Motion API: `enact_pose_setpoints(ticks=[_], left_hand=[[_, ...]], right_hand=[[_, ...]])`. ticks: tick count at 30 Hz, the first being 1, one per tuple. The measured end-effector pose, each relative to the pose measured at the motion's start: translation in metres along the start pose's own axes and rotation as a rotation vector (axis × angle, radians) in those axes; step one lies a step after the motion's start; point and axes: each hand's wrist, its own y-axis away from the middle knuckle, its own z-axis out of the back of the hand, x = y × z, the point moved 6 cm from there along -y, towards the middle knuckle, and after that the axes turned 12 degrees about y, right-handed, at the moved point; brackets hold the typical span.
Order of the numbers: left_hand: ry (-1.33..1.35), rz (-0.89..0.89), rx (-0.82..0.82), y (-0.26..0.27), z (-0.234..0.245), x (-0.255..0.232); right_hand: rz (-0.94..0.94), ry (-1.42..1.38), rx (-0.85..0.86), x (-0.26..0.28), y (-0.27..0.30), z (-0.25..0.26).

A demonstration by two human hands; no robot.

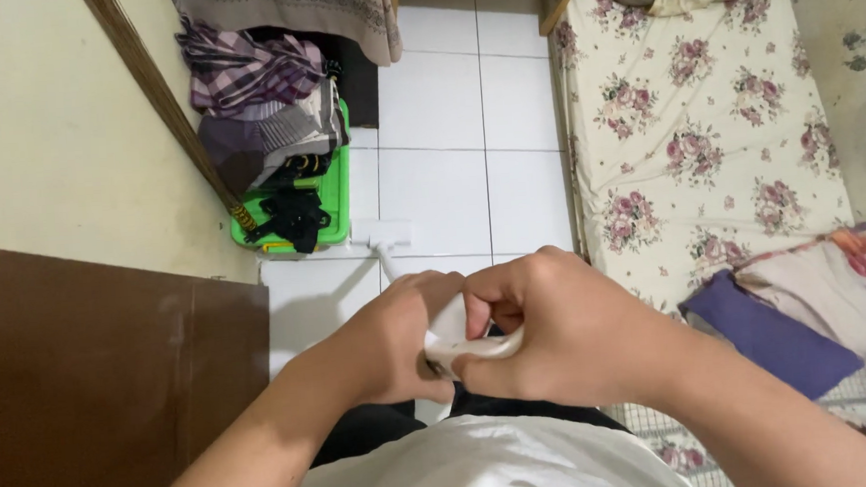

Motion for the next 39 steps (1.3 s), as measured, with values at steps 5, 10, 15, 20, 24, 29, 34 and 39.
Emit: enact_pose_setpoints(ticks=[5,10,15,20,24,29,34,39], left_hand=[[-0.080,0.039,-0.012,0.005,-0.008,0.025],[-0.106,0.024,-0.034,0.008,-0.019,0.039],[-0.103,0.140,0.088,0.024,-0.027,-0.003],[-0.051,0.197,0.071,0.039,-0.049,-0.006],[-0.033,0.265,0.076,0.043,-0.065,-0.016],[-0.081,0.285,0.060,0.049,-0.095,-0.018],[-0.144,0.308,0.139,0.066,-0.128,-0.045],[-0.073,0.329,0.101,0.084,-0.159,-0.042]], right_hand=[[0.100,0.068,-0.089,-0.006,-0.007,-0.027],[0.077,0.110,-0.100,-0.008,0.002,-0.033],[0.088,0.000,-0.046,-0.002,0.028,-0.028],[0.028,0.023,0.016,-0.003,0.050,-0.039],[0.102,-0.039,-0.032,-0.020,0.063,-0.052],[0.073,0.002,-0.012,-0.030,0.088,-0.063],[0.120,-0.102,0.014,-0.042,0.124,-0.077],[0.141,-0.008,-0.033,-0.048,0.150,-0.097]])
